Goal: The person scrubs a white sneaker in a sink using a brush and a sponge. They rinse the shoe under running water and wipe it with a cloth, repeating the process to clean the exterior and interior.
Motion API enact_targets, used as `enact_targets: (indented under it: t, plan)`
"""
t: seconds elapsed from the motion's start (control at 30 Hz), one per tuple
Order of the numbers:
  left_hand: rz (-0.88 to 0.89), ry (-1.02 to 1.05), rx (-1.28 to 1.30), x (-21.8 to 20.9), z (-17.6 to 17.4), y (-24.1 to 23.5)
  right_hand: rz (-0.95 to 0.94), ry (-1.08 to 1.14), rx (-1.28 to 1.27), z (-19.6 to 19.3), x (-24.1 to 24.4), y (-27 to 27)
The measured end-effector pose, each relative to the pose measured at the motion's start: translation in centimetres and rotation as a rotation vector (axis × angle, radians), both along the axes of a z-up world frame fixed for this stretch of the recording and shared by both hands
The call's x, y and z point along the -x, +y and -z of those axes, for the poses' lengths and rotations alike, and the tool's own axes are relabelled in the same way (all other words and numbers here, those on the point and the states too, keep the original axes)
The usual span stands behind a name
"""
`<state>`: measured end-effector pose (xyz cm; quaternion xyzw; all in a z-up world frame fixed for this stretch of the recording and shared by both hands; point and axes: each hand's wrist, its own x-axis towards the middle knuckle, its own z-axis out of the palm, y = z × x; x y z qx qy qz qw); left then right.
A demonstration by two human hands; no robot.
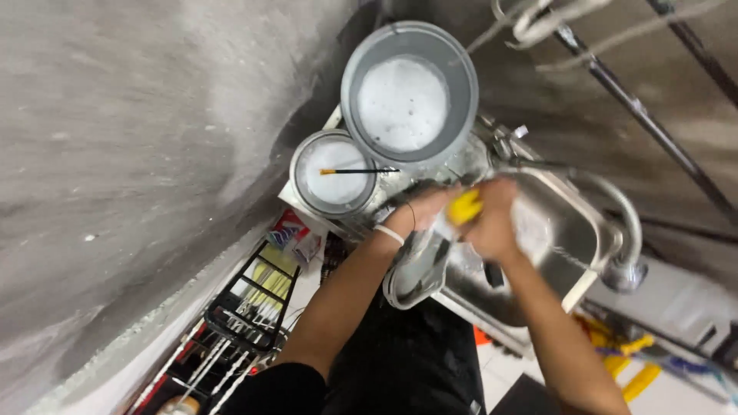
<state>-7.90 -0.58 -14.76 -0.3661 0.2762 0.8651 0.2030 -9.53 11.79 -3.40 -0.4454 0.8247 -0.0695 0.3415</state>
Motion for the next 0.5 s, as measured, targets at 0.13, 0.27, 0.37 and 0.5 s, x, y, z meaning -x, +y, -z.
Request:
enact_targets:
  t: [0.13, 0.27, 0.37, 0.5]
  plan:
    - [0.064, 0.019, 0.195, -3.7, -9.0, -1.8, -0.112, 0.074, 0.607, 2.6, 2.3, -0.7]
    - [0.172, 0.339, 0.676, -4.3, -5.0, 0.0, 0.407, 0.193, 0.606, 1.4, 5.7, 0.4]
    - [0.206, 0.441, 0.852, -4.5, -0.9, 2.7, 0.375, 0.085, 0.636, -1.8, 3.0, -0.1]
    - [0.023, 0.653, 1.091, -4.4, -2.5, 2.8, 0.416, 0.103, 0.629, 2.4, 5.3, 3.6]
